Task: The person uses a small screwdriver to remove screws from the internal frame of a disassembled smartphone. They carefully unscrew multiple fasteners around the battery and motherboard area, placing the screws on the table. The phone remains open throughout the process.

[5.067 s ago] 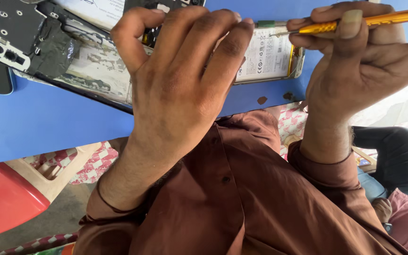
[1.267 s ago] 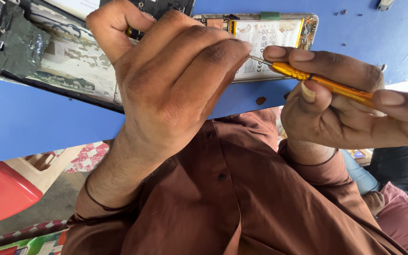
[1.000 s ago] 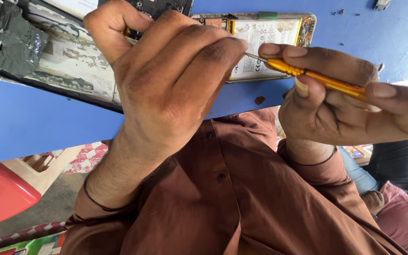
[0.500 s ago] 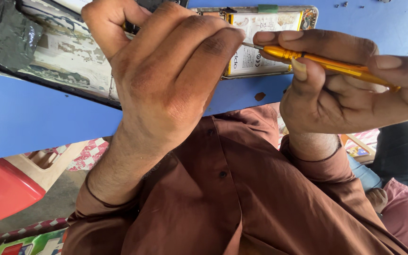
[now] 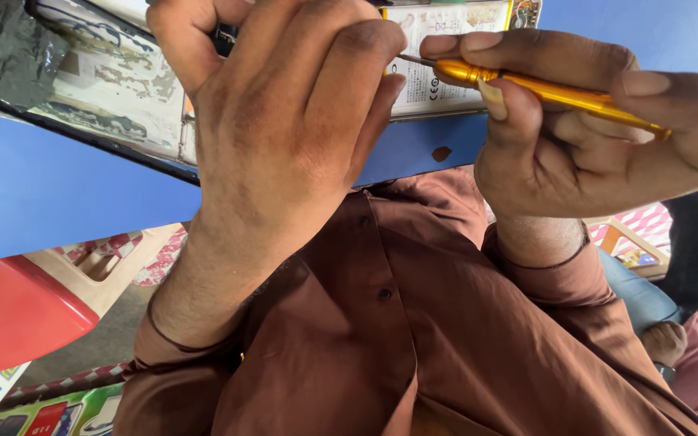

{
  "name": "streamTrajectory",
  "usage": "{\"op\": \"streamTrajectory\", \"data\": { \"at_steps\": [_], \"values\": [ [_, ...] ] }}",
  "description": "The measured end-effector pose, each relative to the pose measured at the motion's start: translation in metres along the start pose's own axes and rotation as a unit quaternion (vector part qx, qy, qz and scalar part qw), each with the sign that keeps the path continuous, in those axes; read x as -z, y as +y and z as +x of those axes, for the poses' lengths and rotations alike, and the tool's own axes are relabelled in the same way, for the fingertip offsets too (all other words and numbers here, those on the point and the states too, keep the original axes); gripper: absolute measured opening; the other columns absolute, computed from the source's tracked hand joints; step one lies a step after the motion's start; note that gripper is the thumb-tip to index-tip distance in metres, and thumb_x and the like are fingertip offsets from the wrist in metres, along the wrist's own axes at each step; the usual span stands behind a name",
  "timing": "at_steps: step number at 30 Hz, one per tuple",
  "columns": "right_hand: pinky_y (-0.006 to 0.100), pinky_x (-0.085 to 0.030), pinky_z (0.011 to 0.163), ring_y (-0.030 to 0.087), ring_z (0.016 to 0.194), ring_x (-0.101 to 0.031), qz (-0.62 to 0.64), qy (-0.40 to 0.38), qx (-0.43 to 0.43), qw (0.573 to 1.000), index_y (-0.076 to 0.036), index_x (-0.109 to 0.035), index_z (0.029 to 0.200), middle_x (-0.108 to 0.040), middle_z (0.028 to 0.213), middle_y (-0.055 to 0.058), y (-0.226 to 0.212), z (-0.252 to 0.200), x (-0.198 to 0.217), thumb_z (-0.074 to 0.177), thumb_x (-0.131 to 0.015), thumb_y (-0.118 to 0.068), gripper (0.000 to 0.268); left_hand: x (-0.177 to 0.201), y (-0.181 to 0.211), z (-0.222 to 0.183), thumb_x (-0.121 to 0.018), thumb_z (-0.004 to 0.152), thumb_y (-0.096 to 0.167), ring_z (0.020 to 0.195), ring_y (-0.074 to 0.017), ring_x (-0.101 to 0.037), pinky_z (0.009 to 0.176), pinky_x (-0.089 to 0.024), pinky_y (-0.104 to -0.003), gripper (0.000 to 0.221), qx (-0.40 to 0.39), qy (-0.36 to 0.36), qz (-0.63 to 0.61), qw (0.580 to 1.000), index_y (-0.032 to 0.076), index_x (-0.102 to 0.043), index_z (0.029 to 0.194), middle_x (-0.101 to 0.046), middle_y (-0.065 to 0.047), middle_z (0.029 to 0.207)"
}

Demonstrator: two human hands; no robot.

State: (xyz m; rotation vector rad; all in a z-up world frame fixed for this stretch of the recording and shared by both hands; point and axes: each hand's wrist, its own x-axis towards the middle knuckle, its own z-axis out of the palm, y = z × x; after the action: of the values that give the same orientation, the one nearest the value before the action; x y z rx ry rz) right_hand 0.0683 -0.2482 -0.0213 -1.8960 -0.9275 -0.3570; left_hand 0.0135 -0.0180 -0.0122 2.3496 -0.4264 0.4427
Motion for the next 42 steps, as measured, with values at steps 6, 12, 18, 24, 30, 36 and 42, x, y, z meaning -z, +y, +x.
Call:
{"op": "streamTrajectory", "data": {
  "at_steps": [6, 12, 18, 24, 30, 36, 42],
  "values": [
    [0.021, -0.059, 0.07, 0.019, 0.079, -0.075, 0.009, -0.001, -0.018, 1.0, 0.006, -0.054, 0.113, -0.072, 0.113, 0.018, -0.002, -0.009, 0.003, 0.116, -0.052, 0.004, 0.005, 0.005, 0.008, -0.006, -0.076, 0.093, 0.004, 0.12, -0.0162, -0.057, 0.112, -0.029, -0.035, 0.036, 0.005, -0.027, 0.02, 0.999, 0.008, -0.059, 0.125, -0.06, 0.001, 0.126],
    [0.024, -0.058, 0.069, 0.02, 0.074, -0.072, -0.002, 0.042, -0.078, 0.996, 0.0, -0.057, 0.1, -0.074, 0.104, 0.018, -0.008, -0.022, 0.002, 0.114, -0.056, -0.001, 0.014, 0.004, 0.011, -0.004, -0.078, 0.092, 0.008, 0.119, -0.0145, -0.058, 0.108, -0.026, -0.038, 0.034, -0.006, -0.01, 0.027, 1.0, 0.009, -0.06, 0.121, -0.061, 0.002, 0.123],
    [0.021, -0.055, 0.07, 0.016, 0.074, -0.07, -0.001, 0.077, -0.144, 0.987, 0.003, -0.065, 0.103, -0.075, 0.093, 0.014, -0.012, -0.033, 0.002, 0.12, -0.062, -0.007, 0.02, 0.001, 0.012, -0.003, -0.079, 0.093, 0.009, 0.115, -0.0137, -0.057, 0.107, -0.024, -0.039, 0.032, -0.012, 0.003, 0.036, 0.999, 0.01, -0.06, 0.118, -0.06, 0.004, 0.121],
    [0.023, -0.042, 0.056, 0.013, 0.056, -0.056, -0.075, 0.109, -0.155, 0.979, 0.002, -0.065, 0.086, -0.066, 0.075, 0.007, -0.01, -0.033, 0.002, 0.113, -0.072, -0.008, 0.03, -0.001, 0.014, -0.003, -0.081, 0.092, 0.01, 0.11, -0.0135, -0.057, 0.106, -0.024, -0.039, 0.03, -0.011, 0.015, 0.038, 0.999, 0.011, -0.061, 0.115, -0.06, 0.004, 0.116],
    [0.023, -0.038, 0.051, 0.014, 0.052, -0.051, -0.042, 0.136, -0.14, 0.98, -0.001, -0.055, 0.077, -0.066, 0.075, 0.011, -0.004, -0.03, 0.0, 0.111, -0.077, -0.007, 0.041, -0.003, 0.015, -0.003, -0.08, 0.093, 0.01, 0.112, -0.0132, -0.058, 0.109, -0.024, -0.038, 0.03, -0.005, 0.013, 0.038, 0.999, 0.01, -0.06, 0.116, -0.061, 0.005, 0.118],
    [0.022, -0.037, 0.048, 0.01, 0.052, -0.053, -0.061, 0.109, -0.133, 0.983, 0.002, -0.061, 0.081, -0.066, 0.074, 0.007, 0.0, -0.033, 0.004, 0.108, -0.074, -0.004, 0.03, -0.003, 0.017, 0.0, -0.081, 0.092, 0.01, 0.108, -0.0141, -0.059, 0.106, -0.024, -0.04, 0.03, -0.004, 0.013, 0.028, 0.999, 0.009, -0.061, 0.114, -0.062, 0.004, 0.114],
    [0.023, -0.046, 0.056, 0.015, 0.063, -0.064, -0.03, 0.103, -0.149, 0.983, 0.007, -0.07, 0.101, -0.071, 0.082, 0.01, -0.003, -0.03, 0.003, 0.114, -0.072, -0.007, 0.019, -0.002, 0.016, 0.001, -0.084, 0.09, 0.012, 0.107, -0.0161, -0.059, 0.104, -0.027, -0.041, 0.039, -0.003, 0.009, 0.029, 1.0, 0.009, -0.059, 0.12, -0.062, 0.002, 0.114]
  ]
}}
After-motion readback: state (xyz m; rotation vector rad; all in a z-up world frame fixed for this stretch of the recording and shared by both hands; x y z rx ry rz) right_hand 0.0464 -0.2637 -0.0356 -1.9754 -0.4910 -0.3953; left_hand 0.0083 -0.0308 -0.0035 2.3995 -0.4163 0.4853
